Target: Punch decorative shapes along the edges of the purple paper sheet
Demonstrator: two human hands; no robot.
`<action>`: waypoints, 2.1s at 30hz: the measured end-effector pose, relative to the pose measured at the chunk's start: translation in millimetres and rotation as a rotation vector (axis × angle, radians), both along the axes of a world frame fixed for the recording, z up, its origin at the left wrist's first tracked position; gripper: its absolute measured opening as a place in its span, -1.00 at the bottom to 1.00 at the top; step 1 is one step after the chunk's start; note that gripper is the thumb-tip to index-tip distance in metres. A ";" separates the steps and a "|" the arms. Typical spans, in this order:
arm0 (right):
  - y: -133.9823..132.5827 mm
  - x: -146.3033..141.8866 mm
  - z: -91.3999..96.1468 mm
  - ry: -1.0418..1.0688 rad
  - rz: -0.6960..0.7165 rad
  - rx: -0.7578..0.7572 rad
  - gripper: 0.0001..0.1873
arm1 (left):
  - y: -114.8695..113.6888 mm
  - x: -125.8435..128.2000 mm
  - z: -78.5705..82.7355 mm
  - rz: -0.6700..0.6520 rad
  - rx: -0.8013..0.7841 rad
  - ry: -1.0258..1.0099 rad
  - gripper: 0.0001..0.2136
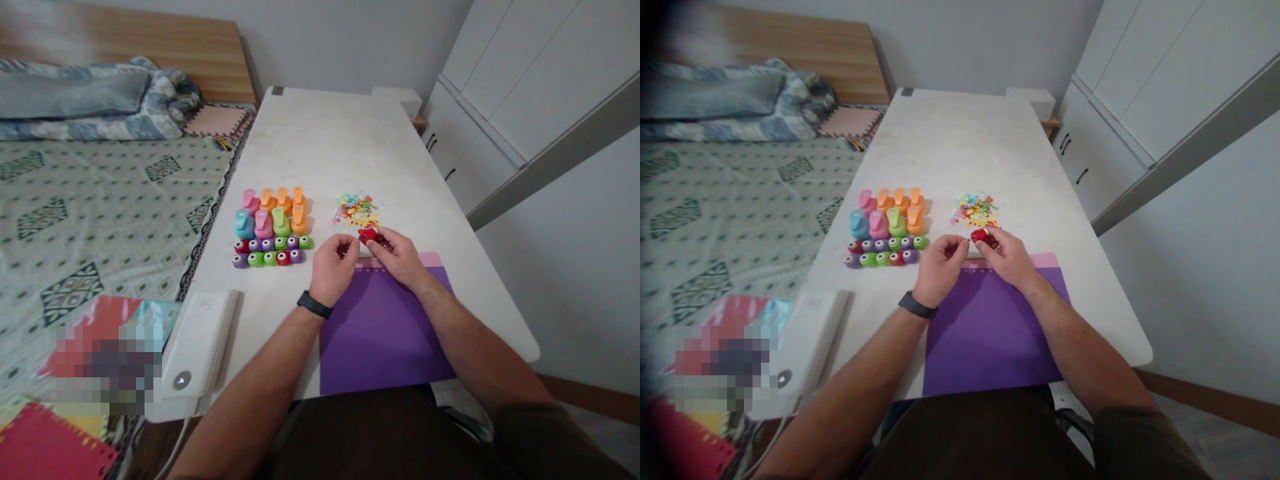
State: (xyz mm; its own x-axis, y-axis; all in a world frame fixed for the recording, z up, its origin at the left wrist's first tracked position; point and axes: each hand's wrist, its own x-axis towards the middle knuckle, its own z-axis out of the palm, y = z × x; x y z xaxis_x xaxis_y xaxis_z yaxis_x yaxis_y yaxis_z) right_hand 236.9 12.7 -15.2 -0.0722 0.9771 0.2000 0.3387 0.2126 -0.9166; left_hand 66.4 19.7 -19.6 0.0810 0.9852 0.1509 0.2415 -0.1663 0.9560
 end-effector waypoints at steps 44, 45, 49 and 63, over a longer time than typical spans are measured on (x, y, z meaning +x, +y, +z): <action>7.8 8.5 -4.8 0.355 -0.038 -0.294 -0.55 | 5.2 -2.0 -10.8 -0.059 -0.254 -0.206 -0.70; 7.4 8.2 -4.0 0.368 -0.032 -0.299 -0.56 | 4.2 -1.8 -10.7 -0.080 -0.246 -0.206 -0.69; 5.3 6.3 -0.1 0.405 0.007 -0.324 -0.57 | 0.3 -2.2 -8.0 -0.150 -0.231 -0.182 -0.62; 2.4 5.3 -9.3 0.020 0.030 -0.002 -0.62 | -1.3 -2.6 -0.5 -0.197 -0.228 -0.216 -0.50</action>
State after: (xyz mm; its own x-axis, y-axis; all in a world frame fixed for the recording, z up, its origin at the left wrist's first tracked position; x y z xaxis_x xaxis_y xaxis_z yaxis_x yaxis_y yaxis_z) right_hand 242.2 15.2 -24.5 -0.0979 0.9750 0.1996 0.3137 0.2206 -0.9235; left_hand 63.8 18.4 -20.2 0.2625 0.9643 -0.0360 0.0143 0.0334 0.9993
